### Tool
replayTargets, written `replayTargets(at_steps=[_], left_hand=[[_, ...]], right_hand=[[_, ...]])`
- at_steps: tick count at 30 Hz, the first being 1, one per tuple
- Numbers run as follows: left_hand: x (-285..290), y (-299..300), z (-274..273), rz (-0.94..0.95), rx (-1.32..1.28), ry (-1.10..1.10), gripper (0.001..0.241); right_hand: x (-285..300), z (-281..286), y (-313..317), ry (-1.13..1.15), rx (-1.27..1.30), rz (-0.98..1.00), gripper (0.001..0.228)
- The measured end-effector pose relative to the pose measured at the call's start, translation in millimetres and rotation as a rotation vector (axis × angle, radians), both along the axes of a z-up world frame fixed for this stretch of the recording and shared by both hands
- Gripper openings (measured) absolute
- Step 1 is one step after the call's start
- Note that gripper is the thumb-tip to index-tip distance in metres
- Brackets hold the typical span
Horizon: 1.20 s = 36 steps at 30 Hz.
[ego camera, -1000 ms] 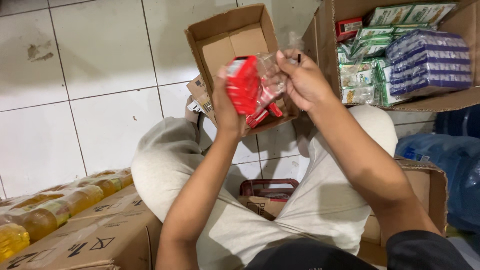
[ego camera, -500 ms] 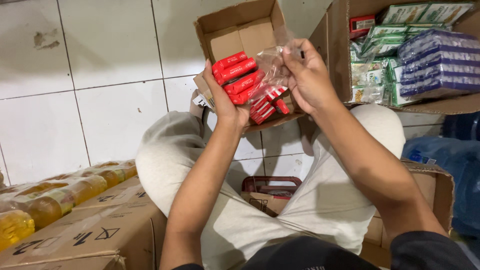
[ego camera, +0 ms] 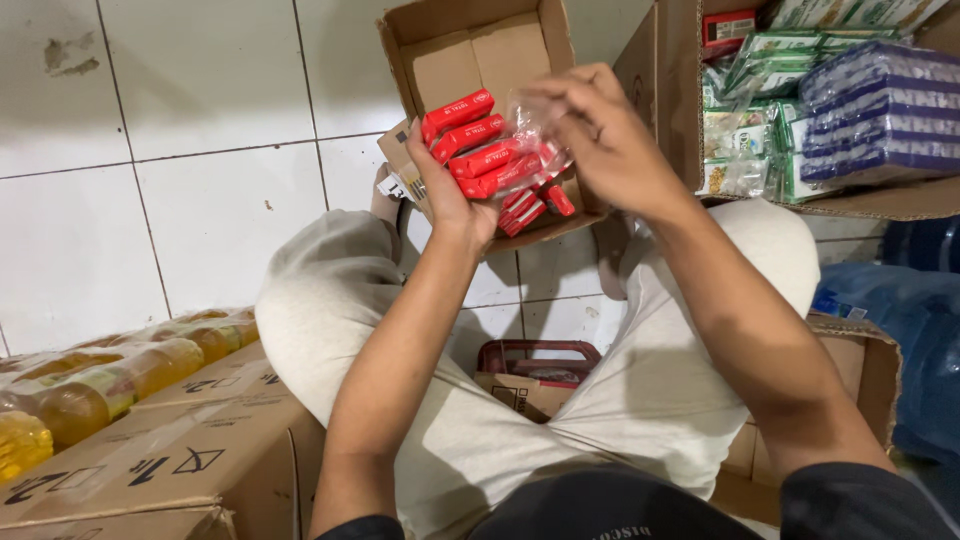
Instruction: The person organizes grocery items by hand, removing individual red packages from a clear plastic wrapper and placing them into a small cardboard box.
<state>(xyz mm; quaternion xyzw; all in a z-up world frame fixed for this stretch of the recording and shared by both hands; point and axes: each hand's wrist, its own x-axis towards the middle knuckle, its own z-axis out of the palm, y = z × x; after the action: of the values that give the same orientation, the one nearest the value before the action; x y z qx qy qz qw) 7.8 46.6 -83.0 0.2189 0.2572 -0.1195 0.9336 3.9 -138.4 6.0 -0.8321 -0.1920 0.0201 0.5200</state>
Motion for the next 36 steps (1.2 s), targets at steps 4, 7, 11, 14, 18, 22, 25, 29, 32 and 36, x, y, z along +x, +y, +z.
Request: replayTargets(at_steps=[4,7,11,14,18,22,25,29,32,36], left_hand=[[-4,1,8,0.029,-0.015,0.031,0.065],[-9,3,16,-0.021,-0.047,-0.016,0.067],[-8,4,17,-0.049,-0.022,-0.041,0.069],[-4,6,15,-0.046,-0.011,-0.079,0.07],[-3,6,13,-0.057,0.011,-0.015,0.069],[-5,-2,7,-0.042,-0.033,0.03,0.073],[-5,-4,-1,-0.009,0.039,0.016,0.072],[-4,1,-5,0.004,0.091,0.014,0.071],[-6,0,3,-0.046,0.113,0.041,0.073],[-5,0,15,-0.116,0.139,0.027,0.075]], right_hand=[[-4,22,-5,-0.166,-0.152,0.17,0.081],[-4,18,1,-0.181,-0.193,0.176,0.073],[-10,0,1,-0.076,-0.185,0.035,0.042],[-16,-8,5,-0.146,-0.159,0.04,0.043],[-32,-19,14,-0.178,-0.197,0.008,0.044],[-35,-32,15,-0.27,-0.366,-0.095,0.028],[-36,-30,15,-0.411,-0.429,-0.056,0.029],[-42,-18,17,-0.389,-0.422,0.019,0.034],[-39,-13,15,-0.238,-0.434,0.066,0.037],[-39,-3,7,-0.087,-0.406,0.191,0.051]])
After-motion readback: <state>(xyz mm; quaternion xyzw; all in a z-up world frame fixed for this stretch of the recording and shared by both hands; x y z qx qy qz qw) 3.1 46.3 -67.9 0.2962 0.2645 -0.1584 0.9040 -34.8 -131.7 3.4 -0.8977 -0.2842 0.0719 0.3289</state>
